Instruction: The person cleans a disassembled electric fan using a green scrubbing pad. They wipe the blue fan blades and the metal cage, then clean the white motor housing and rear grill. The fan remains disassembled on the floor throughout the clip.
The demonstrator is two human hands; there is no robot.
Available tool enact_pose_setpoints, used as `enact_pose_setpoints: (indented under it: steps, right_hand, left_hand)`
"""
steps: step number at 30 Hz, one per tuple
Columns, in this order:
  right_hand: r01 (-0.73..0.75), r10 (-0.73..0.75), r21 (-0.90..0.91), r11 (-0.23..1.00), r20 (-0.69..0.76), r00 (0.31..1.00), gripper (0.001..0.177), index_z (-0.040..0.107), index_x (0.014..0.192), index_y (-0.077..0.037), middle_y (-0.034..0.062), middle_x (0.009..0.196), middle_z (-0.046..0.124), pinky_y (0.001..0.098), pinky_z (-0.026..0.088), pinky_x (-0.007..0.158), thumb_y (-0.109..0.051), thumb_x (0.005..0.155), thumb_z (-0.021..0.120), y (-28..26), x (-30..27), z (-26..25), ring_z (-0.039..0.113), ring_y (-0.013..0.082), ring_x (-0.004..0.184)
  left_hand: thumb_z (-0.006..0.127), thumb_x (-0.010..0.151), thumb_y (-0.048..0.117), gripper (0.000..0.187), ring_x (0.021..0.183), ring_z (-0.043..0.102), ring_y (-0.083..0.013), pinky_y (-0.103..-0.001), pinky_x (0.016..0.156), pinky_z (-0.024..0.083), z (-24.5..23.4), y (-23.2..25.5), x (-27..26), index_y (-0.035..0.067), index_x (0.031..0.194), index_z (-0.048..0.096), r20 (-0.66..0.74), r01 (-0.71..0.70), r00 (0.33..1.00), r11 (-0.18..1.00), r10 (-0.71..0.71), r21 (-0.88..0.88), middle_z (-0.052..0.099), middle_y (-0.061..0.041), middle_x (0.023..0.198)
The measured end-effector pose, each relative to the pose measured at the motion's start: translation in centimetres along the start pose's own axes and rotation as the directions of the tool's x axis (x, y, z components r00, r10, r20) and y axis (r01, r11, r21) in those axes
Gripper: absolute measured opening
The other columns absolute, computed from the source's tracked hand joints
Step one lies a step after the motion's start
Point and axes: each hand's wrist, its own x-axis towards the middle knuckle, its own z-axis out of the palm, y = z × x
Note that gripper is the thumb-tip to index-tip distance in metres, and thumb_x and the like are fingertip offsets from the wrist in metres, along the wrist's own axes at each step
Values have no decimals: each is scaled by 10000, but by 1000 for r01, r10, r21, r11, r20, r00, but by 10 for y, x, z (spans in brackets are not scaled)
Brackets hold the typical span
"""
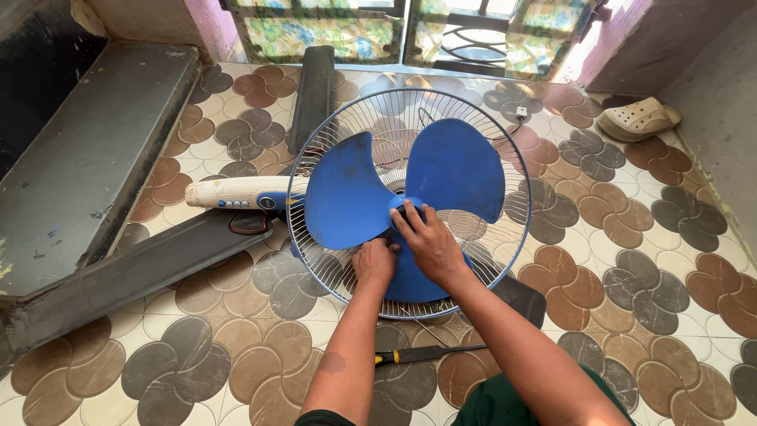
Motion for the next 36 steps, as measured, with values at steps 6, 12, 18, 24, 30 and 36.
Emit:
enact_pose_setpoints:
  steps: [6, 12, 18, 24, 30, 36]
  right_hand:
    - [-82, 79, 60, 995, 53, 995, 621, 536, 1354, 125, 229, 1187, 599, 345, 600, 848, -220, 878, 738, -5, 10, 6, 611, 322, 1108]
    - [-631, 603, -58, 774, 373, 705, 546, 632, 1143, -40, 142, 1148, 652, 376, 554, 843, -572, 1020, 617, -8, 25, -9, 665, 281, 1053]
    - [-212, 212, 1, 977, 17, 977, 792, 552, 1410, -68, 194, 1275, 604, 402, 527, 752, -389, 728, 794, -19, 5, -30, 647, 319, 974]
    - [-124, 123, 13, 992, -256, 959, 782, 560, 1397, -78, 158, 1228, 717, 385, 492, 765, -398, 709, 747, -23, -1, -40, 638, 315, 1064]
    - [-297, 300, 36, 954, -120, 946, 706, 558, 1417, -53, 116, 1037, 727, 412, 450, 758, -426, 853, 757, -22, -8, -37, 633, 293, 932]
    - [-382, 380, 43, 923, 56, 923, 576, 575, 1408, -98, 91, 906, 721, 424, 448, 819, -458, 972, 687, -19, -13, -34, 621, 239, 839]
  left_hand:
    - [719, 907, 363, 251, 1069, 691, -333, -458, 971, 485, 1, -2, 1, 199, 1076, 803, -28, 4, 1000, 1000, -4, 9, 751, -142, 1087]
    - [712, 908, 377, 253, 1089, 692, -325, -445, 979, 495, 1, 0, 2, 213, 1075, 807, 6, 55, 998, 998, -55, -9, 753, -143, 1094]
    - [700, 912, 314, 233, 1093, 691, -336, -451, 966, 513, 6, -3, 6, 221, 1103, 795, -21, 30, 999, 999, -30, 23, 748, -150, 1105]
    - [679, 875, 235, 260, 1097, 698, -328, -455, 974, 517, 7, -6, 7, 226, 1099, 809, -27, -3, 1000, 998, 4, 58, 755, -141, 1113]
    - [691, 914, 340, 256, 1114, 680, -336, -457, 981, 502, 4, -3, 6, 206, 1107, 793, 10, 58, 998, 998, -59, 24, 738, -148, 1129]
    - [703, 901, 363, 276, 1130, 681, -322, -438, 998, 506, 1, 0, 5, 218, 1120, 789, 19, 83, 996, 997, -83, 9, 744, -136, 1147]
